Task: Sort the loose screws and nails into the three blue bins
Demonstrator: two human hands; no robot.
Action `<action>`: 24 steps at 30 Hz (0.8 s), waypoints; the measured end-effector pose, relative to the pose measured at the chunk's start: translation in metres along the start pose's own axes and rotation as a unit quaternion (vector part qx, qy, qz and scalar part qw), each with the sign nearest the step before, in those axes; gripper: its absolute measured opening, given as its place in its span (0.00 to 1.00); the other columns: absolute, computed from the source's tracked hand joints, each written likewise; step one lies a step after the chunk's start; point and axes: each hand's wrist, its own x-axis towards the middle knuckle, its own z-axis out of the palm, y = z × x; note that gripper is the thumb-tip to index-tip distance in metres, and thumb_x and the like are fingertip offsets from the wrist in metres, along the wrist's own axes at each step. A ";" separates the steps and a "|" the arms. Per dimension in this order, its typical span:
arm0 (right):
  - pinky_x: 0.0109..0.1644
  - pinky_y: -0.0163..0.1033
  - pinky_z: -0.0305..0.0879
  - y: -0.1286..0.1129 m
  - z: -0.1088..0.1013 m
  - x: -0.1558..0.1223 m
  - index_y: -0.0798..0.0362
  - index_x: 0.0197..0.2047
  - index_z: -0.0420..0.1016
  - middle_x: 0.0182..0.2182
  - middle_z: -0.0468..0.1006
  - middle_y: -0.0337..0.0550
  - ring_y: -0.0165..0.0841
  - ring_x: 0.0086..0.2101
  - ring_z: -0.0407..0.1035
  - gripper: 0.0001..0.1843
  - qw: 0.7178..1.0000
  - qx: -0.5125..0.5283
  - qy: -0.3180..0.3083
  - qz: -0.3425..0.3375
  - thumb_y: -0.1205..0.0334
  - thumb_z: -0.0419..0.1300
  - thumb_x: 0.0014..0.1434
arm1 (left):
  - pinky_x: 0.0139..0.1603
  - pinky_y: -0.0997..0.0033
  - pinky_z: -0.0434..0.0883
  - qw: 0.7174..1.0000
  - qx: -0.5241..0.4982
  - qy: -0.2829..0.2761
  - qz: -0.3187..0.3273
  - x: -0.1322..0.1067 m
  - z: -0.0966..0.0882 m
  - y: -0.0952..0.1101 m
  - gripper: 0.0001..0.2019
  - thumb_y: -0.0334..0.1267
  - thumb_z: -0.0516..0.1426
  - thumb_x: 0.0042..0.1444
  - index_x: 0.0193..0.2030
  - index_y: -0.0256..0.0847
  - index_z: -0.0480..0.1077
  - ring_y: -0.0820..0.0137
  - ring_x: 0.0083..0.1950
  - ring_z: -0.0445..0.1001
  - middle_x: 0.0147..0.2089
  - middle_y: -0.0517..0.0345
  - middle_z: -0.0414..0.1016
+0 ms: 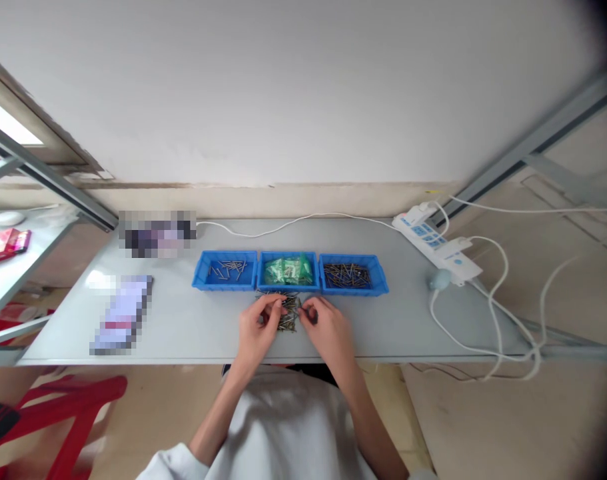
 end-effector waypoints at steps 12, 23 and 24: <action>0.38 0.35 0.70 -0.014 0.003 -0.010 0.49 0.47 0.71 0.36 0.81 0.42 0.32 0.31 0.74 0.04 0.975 0.194 0.061 -0.085 0.60 0.56 0.75 | 0.31 0.75 0.70 0.991 0.006 -0.062 0.117 0.001 0.001 -0.004 0.09 0.39 0.60 0.70 0.47 0.40 0.81 0.75 0.27 0.71 0.39 0.53 0.82; 0.38 0.37 0.70 -0.010 -0.005 -0.010 0.47 0.48 0.78 0.38 0.82 0.42 0.33 0.32 0.74 0.08 0.963 0.247 0.036 -0.106 0.64 0.57 0.74 | 0.33 0.76 0.72 0.989 0.027 -0.065 0.131 0.002 0.003 -0.007 0.06 0.36 0.59 0.70 0.45 0.41 0.79 0.74 0.31 0.74 0.45 0.52 0.82; 0.38 0.37 0.70 -0.010 -0.005 -0.010 0.47 0.49 0.78 0.39 0.83 0.43 0.33 0.33 0.74 0.08 0.962 0.253 0.037 -0.098 0.64 0.57 0.74 | 0.33 0.76 0.72 0.989 0.032 -0.061 0.131 0.002 0.003 -0.007 0.06 0.36 0.59 0.70 0.45 0.41 0.78 0.74 0.31 0.74 0.45 0.52 0.82</action>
